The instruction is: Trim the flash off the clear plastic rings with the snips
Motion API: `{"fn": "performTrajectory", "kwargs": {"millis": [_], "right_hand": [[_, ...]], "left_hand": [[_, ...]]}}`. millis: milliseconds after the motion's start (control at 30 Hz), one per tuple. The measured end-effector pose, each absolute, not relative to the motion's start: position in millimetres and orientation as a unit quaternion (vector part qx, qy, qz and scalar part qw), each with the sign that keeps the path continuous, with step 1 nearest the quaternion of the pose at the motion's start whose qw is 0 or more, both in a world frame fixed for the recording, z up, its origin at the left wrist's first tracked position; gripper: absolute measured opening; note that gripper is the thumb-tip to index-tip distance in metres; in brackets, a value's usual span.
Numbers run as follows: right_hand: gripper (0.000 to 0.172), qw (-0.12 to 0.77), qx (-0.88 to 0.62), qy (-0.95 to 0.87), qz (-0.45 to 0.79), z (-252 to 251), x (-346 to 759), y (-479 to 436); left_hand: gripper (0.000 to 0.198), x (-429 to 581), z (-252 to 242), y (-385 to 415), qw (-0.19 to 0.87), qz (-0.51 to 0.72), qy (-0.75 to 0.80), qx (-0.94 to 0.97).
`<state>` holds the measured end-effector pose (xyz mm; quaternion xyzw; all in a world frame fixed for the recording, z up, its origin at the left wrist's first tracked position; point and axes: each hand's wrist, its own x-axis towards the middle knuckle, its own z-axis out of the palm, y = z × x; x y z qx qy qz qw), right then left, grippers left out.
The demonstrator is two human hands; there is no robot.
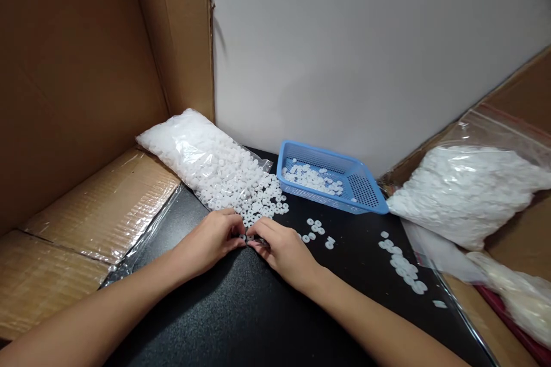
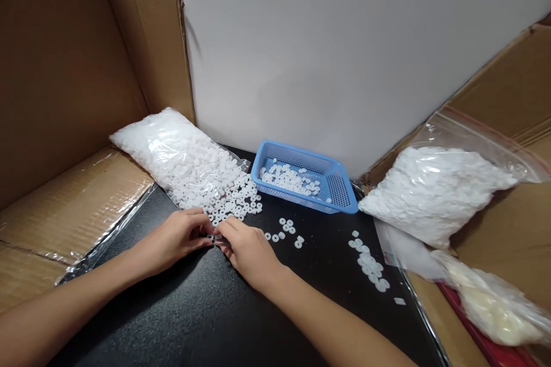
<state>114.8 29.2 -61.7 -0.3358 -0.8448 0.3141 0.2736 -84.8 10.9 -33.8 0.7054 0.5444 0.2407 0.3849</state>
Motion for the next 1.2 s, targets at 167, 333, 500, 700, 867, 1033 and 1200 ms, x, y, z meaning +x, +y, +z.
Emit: {"fn": "performTrajectory", "kwargs": {"millis": [167,333,500,700,867,1033,1200], "right_hand": [[0.005,0.346,-0.381,-0.764,0.389,-46,127,32],[0.019,0.354,-0.377,-0.716,0.470,-36,134,27],[0.029,0.367,-0.341,-0.688,0.526,-33,133,25],[0.014,0.388,-0.319,-0.689,0.523,-25,130,16],[0.018,0.401,-0.309,-0.678,0.532,-24,130,11],[0.019,0.395,-0.293,-0.688,0.534,-20,131,10],[0.018,0.391,-0.288,-0.699,0.525,-18,131,8]], "left_hand": [[0.012,-78,-25,9,0.517,0.272,0.518,0.625],[0.038,-69,-21,4,0.648,0.313,0.452,0.527],[0.035,-68,-15,3,0.715,0.359,0.404,0.443],[0.038,-67,-9,0,0.723,0.396,0.384,0.416],[0.045,-62,-10,-7,0.742,0.422,0.366,0.370],[0.031,-59,-10,-10,0.740,0.418,0.373,0.372],[0.020,-60,-9,-10,0.747,0.425,0.349,0.374]]}}
